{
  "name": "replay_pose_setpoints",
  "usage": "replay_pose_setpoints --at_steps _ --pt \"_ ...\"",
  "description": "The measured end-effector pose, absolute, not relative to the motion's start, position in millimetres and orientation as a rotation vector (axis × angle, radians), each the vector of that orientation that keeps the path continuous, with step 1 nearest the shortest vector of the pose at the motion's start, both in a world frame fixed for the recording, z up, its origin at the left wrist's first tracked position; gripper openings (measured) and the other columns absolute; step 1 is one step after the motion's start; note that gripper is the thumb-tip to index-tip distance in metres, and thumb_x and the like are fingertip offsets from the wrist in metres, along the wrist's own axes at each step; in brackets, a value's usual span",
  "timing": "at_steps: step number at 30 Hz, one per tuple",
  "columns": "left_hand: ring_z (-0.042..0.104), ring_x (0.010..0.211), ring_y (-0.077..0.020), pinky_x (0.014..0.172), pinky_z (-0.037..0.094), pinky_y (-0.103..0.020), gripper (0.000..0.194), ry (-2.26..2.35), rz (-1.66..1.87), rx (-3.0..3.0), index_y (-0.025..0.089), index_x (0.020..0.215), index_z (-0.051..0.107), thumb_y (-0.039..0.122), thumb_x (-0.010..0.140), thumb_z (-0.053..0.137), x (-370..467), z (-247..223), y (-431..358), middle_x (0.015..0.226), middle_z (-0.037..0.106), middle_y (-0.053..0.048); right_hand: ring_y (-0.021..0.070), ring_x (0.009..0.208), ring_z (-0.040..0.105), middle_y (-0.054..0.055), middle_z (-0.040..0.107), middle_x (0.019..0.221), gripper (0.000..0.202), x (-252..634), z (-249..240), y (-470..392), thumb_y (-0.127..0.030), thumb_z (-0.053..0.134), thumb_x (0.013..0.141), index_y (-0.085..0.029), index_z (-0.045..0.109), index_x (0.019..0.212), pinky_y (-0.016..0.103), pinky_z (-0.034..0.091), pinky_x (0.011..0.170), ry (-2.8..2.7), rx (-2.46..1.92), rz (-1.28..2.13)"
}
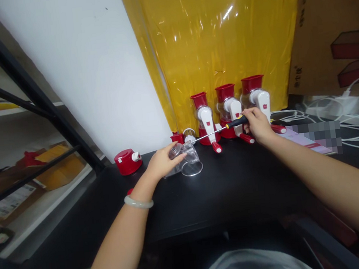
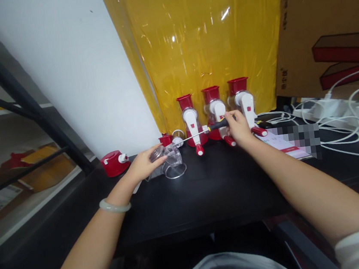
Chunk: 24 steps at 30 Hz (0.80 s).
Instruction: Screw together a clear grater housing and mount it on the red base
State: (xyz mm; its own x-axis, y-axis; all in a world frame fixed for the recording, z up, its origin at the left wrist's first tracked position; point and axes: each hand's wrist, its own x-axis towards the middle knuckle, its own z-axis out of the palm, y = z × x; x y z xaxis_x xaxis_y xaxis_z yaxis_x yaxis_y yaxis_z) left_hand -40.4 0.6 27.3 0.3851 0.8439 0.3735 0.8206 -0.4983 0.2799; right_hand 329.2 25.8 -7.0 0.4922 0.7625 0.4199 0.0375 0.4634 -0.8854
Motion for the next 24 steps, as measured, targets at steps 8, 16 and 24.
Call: replay_pose_setpoints --at_steps 8,16,24 --pt "0.072 0.107 -0.0349 0.091 0.055 -0.046 0.070 1.562 0.742 2.585 0.025 0.148 0.058 0.063 0.090 0.062 -40.7 27.0 0.4 0.128 0.074 -0.013 0.0128 0.044 0.058 -0.001 0.063 0.067 0.019 331.5 -9.3 28.5 -0.041 0.054 0.089 -0.023 0.060 0.091 0.023 0.046 0.038 -0.959 -0.966 0.586" --pt "0.073 0.104 -0.0344 0.092 0.055 -0.047 0.072 1.562 0.723 2.577 0.023 0.149 0.057 0.064 0.090 0.061 -40.5 27.5 0.2 0.126 0.074 -0.015 0.0106 0.040 0.052 -0.003 0.060 0.061 0.012 329.4 -5.3 26.7 -0.032 0.057 0.082 -0.023 0.059 0.089 0.020 0.040 0.036 -0.935 -0.973 0.622" --pt "0.070 0.115 -0.0363 0.098 0.053 -0.049 0.070 1.539 0.743 2.567 0.023 0.148 0.058 0.062 0.090 0.062 -39.9 28.5 -1.0 0.132 0.072 -0.015 0.0106 0.035 0.043 -0.006 0.050 0.049 0.028 328.8 -3.9 20.5 -0.049 0.068 0.087 -0.024 0.055 0.085 0.020 0.032 0.033 -0.990 -1.029 0.528"
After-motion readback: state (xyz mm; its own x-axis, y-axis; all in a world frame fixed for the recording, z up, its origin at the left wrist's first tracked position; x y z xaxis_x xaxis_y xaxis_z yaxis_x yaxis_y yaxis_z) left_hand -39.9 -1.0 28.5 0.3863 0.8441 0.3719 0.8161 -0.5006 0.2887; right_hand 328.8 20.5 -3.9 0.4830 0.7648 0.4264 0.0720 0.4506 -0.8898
